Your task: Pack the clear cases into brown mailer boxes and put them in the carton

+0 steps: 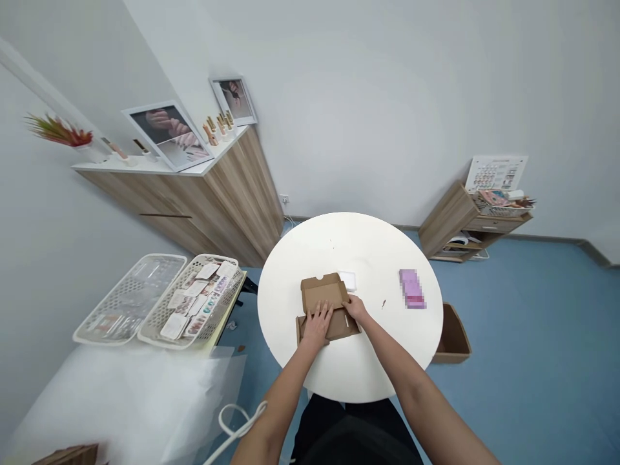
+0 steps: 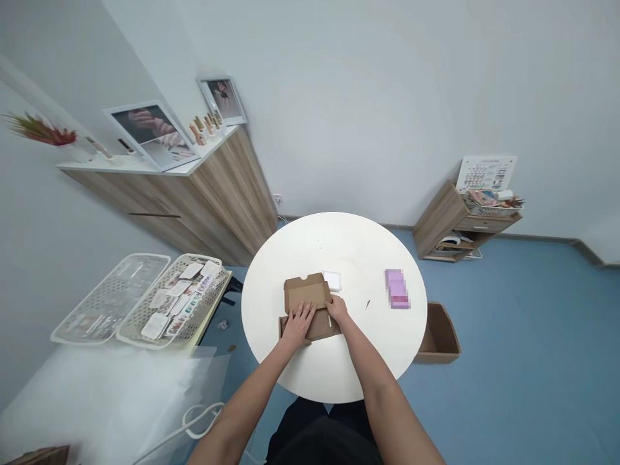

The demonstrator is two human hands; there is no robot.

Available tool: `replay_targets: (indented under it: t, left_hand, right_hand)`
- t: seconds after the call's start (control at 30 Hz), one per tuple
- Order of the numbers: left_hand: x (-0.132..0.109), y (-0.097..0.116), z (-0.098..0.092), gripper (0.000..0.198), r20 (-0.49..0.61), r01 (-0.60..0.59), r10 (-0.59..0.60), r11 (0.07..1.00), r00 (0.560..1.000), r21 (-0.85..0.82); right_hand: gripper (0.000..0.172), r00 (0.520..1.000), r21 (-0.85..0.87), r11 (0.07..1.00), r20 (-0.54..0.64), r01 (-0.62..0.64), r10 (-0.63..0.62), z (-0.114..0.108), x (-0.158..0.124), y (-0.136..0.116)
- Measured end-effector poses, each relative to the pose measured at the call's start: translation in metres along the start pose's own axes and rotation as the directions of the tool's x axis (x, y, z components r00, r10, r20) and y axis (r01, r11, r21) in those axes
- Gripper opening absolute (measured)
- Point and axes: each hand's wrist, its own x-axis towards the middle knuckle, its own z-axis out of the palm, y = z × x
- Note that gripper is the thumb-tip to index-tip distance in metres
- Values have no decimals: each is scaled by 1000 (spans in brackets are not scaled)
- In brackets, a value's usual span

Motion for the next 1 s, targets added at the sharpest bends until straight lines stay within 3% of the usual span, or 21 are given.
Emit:
replay_targets:
  t: [0.07, 0.17, 0.27, 0.43, 0.63, 0.8, 1.0]
  left_hand:
    - [2, 0, 1, 129, 28, 5, -5, 1000, 1000, -28]
    - [3, 0, 1, 130, 10, 10, -9, 997, 1000, -76]
    - [2, -1, 2, 131, -14, 9, -11, 994, 1000, -109]
    - [-2, 5, 7, 130, -11, -21, 20, 991, 1000, -134]
    - [-6, 18, 14, 130, -35, -18, 13, 990, 999, -140]
    - [-5, 19, 14, 131, -46, -7, 1, 992, 999, -123]
    - [-11, 7, 9, 129, -45, 28, -33, 993, 998, -113]
  right_hand:
    - [31, 996, 64, 998, -84, 8, -2, -4, -7, 10]
    - [40, 973, 140, 984, -190, -107, 133, -8, -21, 32]
    - [43, 965, 131, 966, -116, -221, 237, -10, -33, 50]
    - [44, 975, 134, 967, -24, -217, 223, -7, -48, 61]
    - [21, 979, 70, 977, -24, -200, 202, -4, -64, 53]
    - [25, 973, -176, 957, -53, -229, 223, 2, -65, 34]
    - [20, 982, -354, 918, -21, -182, 187, 8, -51, 12]
